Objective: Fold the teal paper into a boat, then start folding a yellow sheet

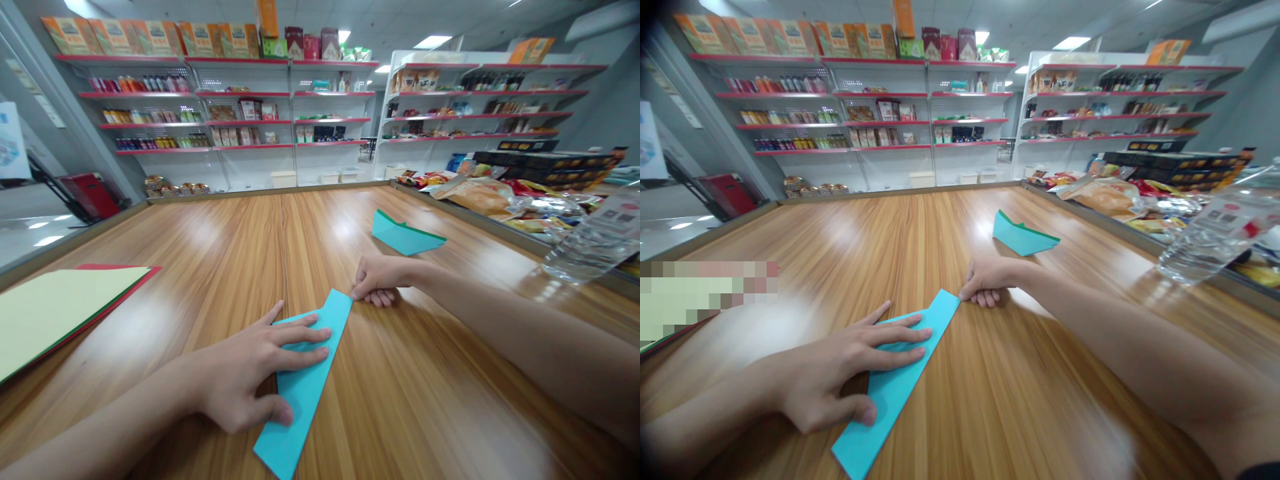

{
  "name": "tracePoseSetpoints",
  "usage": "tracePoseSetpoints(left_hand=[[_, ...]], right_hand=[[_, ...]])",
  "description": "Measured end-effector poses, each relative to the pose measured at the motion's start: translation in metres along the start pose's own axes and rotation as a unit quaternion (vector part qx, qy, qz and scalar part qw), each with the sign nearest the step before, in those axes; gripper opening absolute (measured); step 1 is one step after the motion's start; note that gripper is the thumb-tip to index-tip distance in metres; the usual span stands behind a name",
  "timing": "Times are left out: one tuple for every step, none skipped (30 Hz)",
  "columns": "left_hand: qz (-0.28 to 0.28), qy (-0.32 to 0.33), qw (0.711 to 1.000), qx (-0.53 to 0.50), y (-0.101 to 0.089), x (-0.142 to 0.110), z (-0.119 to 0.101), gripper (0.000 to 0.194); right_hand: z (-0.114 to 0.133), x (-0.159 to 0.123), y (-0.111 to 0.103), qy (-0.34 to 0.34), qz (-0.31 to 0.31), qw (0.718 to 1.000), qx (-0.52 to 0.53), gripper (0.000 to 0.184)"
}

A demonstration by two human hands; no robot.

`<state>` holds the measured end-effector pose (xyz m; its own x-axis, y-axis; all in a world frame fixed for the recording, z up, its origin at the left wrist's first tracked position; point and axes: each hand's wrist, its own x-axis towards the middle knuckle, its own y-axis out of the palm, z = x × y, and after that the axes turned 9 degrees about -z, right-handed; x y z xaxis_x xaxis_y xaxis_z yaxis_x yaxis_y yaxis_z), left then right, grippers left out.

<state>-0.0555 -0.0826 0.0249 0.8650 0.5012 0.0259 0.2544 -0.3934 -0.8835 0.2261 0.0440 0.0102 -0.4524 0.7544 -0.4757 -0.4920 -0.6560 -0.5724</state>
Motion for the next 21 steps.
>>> tracePoseSetpoints(left_hand=[[-0.001, 0.0, 1.0, 0.002, 0.0, 0.0, 0.0, 0.077], [-0.003, -0.001, 1.0, 0.002, 0.001, 0.0, 0.001, 0.077], [-0.005, -0.001, 1.0, 0.002, 0.001, -0.001, 0.002, 0.077], [-0.007, -0.001, 1.0, 0.0, 0.001, -0.001, 0.002, 0.078], [-0.007, 0.0, 1.0, -0.001, 0.002, -0.001, 0.003, 0.078], [-0.007, 0.002, 1.0, -0.001, 0.002, -0.001, 0.003, 0.078], [-0.007, 0.005, 1.0, -0.002, 0.002, -0.001, 0.003, 0.078], [-0.007, 0.007, 1.0, -0.002, 0.001, -0.001, 0.003, 0.079], [-0.008, 0.009, 1.0, -0.001, 0.001, -0.001, 0.003, 0.079], [-0.008, 0.01, 1.0, 0.0, 0.0, 0.0, 0.003, 0.078], [-0.007, 0.009, 1.0, 0.001, -0.001, 0.0, 0.002, 0.078], [-0.004, 0.006, 1.0, 0.004, -0.001, 0.001, 0.002, 0.078], [-0.001, 0.004, 1.0, 0.008, -0.002, 0.002, 0.001, 0.078], [0.002, 0.002, 1.0, 0.011, -0.003, 0.002, 0.001, 0.078], [0.003, 0.001, 1.0, 0.014, -0.003, 0.003, 0.001, 0.078], [0.002, 0.0, 1.0, 0.014, -0.004, 0.003, 0.001, 0.077], [0.002, 0.001, 1.0, 0.013, -0.004, 0.003, 0.001, 0.077], [0.001, 0.001, 1.0, 0.012, -0.004, 0.003, 0.001, 0.077], [0.0, 0.001, 1.0, 0.01, -0.004, 0.003, 0.001, 0.077], [0.0, 0.002, 1.0, 0.008, -0.004, 0.003, 0.001, 0.077], [0.0, 0.002, 1.0, 0.007, -0.004, 0.003, 0.001, 0.078]], right_hand=[[-0.001, 0.001, -0.001, -0.003, -0.011, 1.0, -0.001, 0.027], [-0.002, 0.001, -0.001, -0.005, -0.021, 1.0, -0.002, 0.027], [-0.002, 0.001, -0.002, -0.008, -0.031, 0.999, -0.003, 0.026], [-0.001, 0.0, -0.001, -0.012, -0.035, 0.999, -0.003, 0.026], [0.001, -0.001, 0.001, -0.019, -0.032, 0.999, -0.002, 0.026], [0.003, -0.003, 0.004, -0.026, -0.023, 0.999, 0.0, 0.026], [0.007, -0.006, 0.008, -0.042, -0.006, 0.999, 0.004, 0.027], [0.012, -0.01, 0.014, -0.052, 0.026, 0.998, 0.006, 0.028], [0.018, -0.014, 0.021, -0.057, 0.053, 0.997, 0.004, 0.029], [0.024, -0.019, 0.029, -0.058, 0.08, 0.995, -0.004, 0.029], [0.03, -0.023, 0.037, -0.059, 0.112, 0.992, -0.02, 0.029], [0.035, -0.027, 0.045, -0.057, 0.135, 0.989, -0.03, 0.028], [0.04, -0.031, 0.052, -0.051, 0.14, 0.988, -0.04, 0.026], [0.044, -0.034, 0.058, -0.05, 0.133, 0.989, -0.047, 0.022], [0.047, -0.036, 0.063, -0.05, 0.13, 0.989, -0.043, 0.021], [0.048, -0.037, 0.065, -0.044, 0.133, 0.989, -0.04, 0.021], [0.049, -0.037, 0.067, -0.041, 0.133, 0.99, -0.036, 0.021], [0.048, -0.037, 0.067, -0.037, 0.135, 0.99, -0.031, 0.021], [0.047, -0.036, 0.066, -0.033, 0.137, 0.99, -0.027, 0.021], [0.046, -0.035, 0.064, -0.032, 0.137, 0.99, -0.024, 0.022], [0.044, -0.033, 0.063, -0.032, 0.138, 0.99, -0.021, 0.022]])
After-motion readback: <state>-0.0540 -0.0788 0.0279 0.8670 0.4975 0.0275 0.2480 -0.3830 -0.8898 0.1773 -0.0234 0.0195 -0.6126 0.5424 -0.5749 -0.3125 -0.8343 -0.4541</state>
